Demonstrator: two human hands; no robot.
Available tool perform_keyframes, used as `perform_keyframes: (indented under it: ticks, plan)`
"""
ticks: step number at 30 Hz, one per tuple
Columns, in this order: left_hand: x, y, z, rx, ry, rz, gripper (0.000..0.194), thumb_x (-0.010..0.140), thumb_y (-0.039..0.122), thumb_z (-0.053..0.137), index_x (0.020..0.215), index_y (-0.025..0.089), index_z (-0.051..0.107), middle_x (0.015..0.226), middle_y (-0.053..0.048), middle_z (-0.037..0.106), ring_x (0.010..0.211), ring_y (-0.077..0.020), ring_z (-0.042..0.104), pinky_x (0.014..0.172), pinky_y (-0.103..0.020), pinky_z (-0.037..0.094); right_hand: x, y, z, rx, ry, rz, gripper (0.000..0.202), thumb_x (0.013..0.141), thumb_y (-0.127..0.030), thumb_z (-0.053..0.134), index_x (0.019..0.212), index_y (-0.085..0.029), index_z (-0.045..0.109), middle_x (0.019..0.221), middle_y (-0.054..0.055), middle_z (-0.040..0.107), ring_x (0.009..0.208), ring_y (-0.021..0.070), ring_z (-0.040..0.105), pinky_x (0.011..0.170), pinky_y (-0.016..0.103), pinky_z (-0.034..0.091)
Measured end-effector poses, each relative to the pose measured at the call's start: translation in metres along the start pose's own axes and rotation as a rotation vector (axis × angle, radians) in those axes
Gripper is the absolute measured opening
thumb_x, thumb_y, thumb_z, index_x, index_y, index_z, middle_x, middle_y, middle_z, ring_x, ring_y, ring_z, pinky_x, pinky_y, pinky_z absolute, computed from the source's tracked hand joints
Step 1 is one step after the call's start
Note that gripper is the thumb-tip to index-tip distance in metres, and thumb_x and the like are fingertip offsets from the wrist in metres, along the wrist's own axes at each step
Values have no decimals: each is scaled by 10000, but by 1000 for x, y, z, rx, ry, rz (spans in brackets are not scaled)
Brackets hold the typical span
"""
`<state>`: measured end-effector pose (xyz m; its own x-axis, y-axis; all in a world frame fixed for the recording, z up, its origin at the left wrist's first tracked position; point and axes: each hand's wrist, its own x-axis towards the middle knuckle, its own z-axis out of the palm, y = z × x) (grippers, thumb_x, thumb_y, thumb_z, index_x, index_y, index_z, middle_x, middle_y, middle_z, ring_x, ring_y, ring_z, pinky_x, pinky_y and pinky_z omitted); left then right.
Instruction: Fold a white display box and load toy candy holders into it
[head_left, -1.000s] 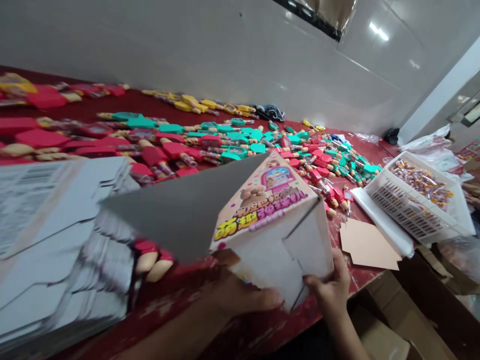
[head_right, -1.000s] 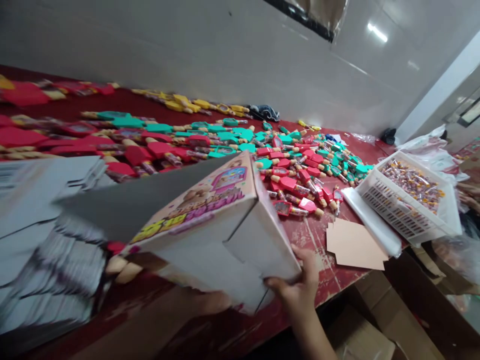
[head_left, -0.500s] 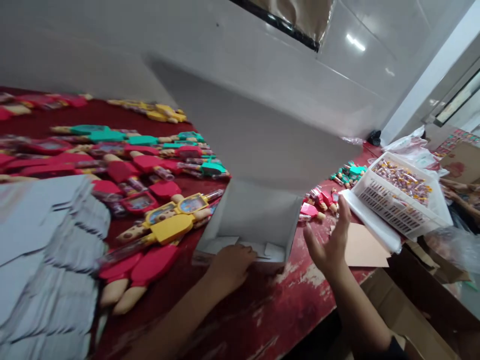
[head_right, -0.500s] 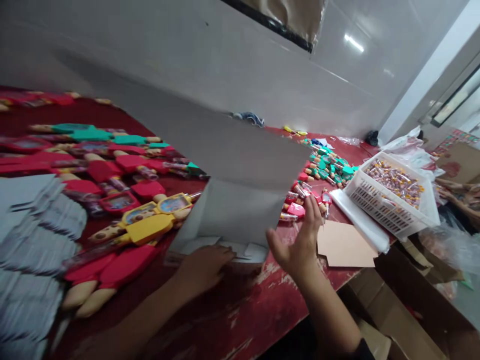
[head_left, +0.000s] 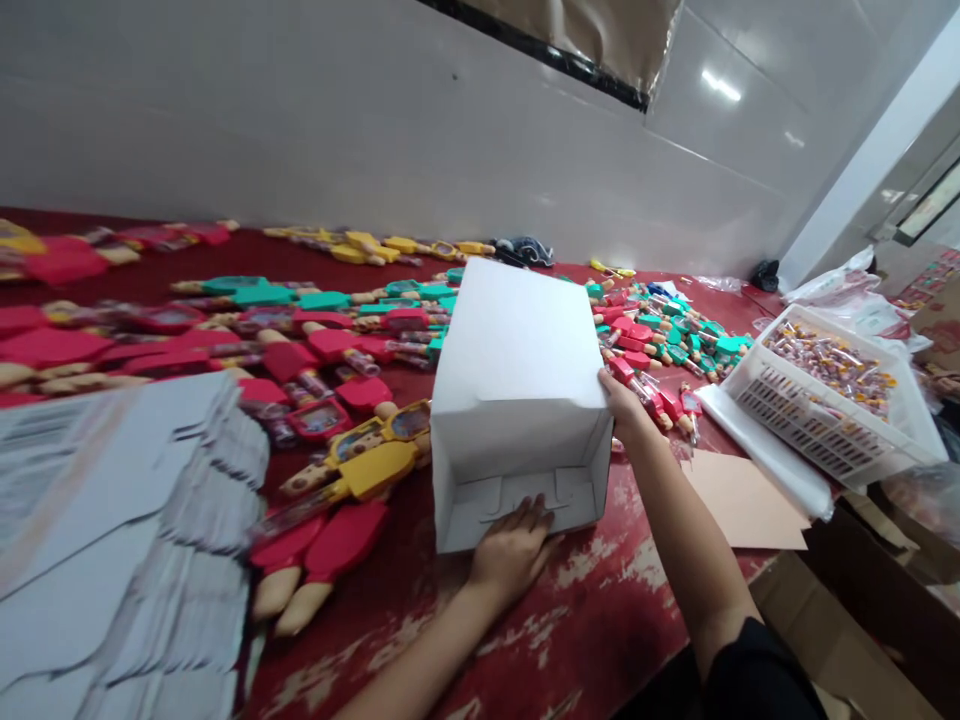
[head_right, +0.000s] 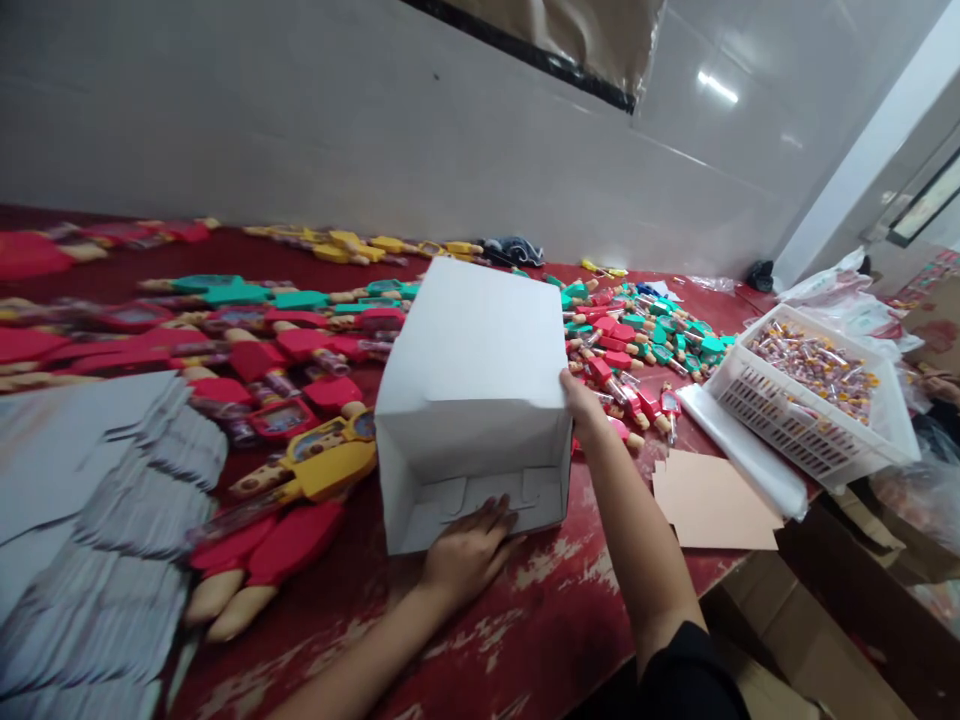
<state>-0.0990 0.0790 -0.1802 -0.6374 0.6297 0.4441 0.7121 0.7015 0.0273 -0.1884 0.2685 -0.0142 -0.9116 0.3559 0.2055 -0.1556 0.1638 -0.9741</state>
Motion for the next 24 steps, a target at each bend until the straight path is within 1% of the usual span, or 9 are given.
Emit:
perform_keyframes:
  ticks: [3, 5, 8, 9, 10, 13, 18, 20, 24]
  plan:
    - [-2, -2, -1, 20, 130, 40, 315, 898, 355, 503, 1049, 174, 711, 1180, -128, 648, 1019, -306, 651, 778, -377, 560, -19, 12, -29, 115, -60, 206, 537, 842, -599, 399, 766, -132, 652, 698, 87, 658, 722, 205, 622, 647, 312, 498]
    - [-2, -4, -5, -14, 284, 97, 285, 894, 300, 502, 1058, 170, 696, 1163, -119, 661, 985, -276, 658, 789, -361, 543, -44, 29, -59, 68, 77, 196, 601, 846, -617, 343, 918, -119, 672, 915, 133, 693, 858, 231, 637, 753, 352, 505]
    - [-1, -4, -16, -137, 488, 182, 222, 881, 211, 521, 1042, 189, 673, 1113, -107, 669, 973, -233, 641, 829, -347, 501, -93, 67, -108, -470, 487, -32, 678, 800, -622, 458, 1147, -62, 616, 1234, 222, 583, 1168, 308, 523, 996, 462, 389]
    - [-1, -4, -20, -177, 532, 200, 206, 874, 184, 532, 1031, 191, 664, 1084, -105, 668, 970, -228, 633, 831, -349, 490, -109, 79, -122, -721, 621, 25, 768, 755, -624, 536, 1241, -30, 559, 1345, 274, 476, 1269, 363, 423, 1044, 525, 315]
    - [-1, -3, -23, -210, 564, 214, 198, 864, 160, 543, 1025, 190, 654, 1056, -105, 665, 965, -227, 626, 830, -354, 482, -123, 91, -134, -932, 641, 147, 900, 702, -632, 610, 1327, 2, 480, 1420, 317, 357, 1322, 422, 334, 1059, 587, 252]
    - [0, 0, -27, -278, 603, 245, 196, 840, 114, 558, 1001, 189, 641, 1013, -97, 651, 945, -221, 617, 835, -358, 475, -148, 111, -154, -1301, 421, 433, 972, 756, -589, 614, 1400, 84, 337, 1431, 377, 275, 1349, 466, 277, 1061, 596, 243]
    - [-3, 0, -26, -370, 617, 249, 227, 827, 92, 561, 1013, 196, 637, 1029, -88, 629, 957, -200, 610, 865, -336, 487, -144, 96, -159, -1388, 191, 440, 527, 900, -374, 460, 1254, 7, 545, 1191, 277, 588, 1120, 370, 572, 902, 465, 464]
    - [-4, -2, -26, -358, 606, 233, 226, 831, 88, 558, 1024, 183, 626, 1033, -96, 615, 964, -201, 603, 857, -332, 496, -143, 82, -157, -1349, 280, 310, 439, 926, -328, 387, 1184, -50, 609, 1130, 225, 642, 1031, 341, 627, 848, 461, 496]
    - [-3, -8, -29, -297, 591, 207, 210, 854, 118, 547, 1052, 164, 603, 1044, -118, 595, 980, -221, 590, 836, -346, 506, -169, 49, -142, -1125, 831, -373, 393, 936, -284, 423, 1234, -104, 606, 1130, 169, 667, 922, 285, 680, 762, 384, 538]
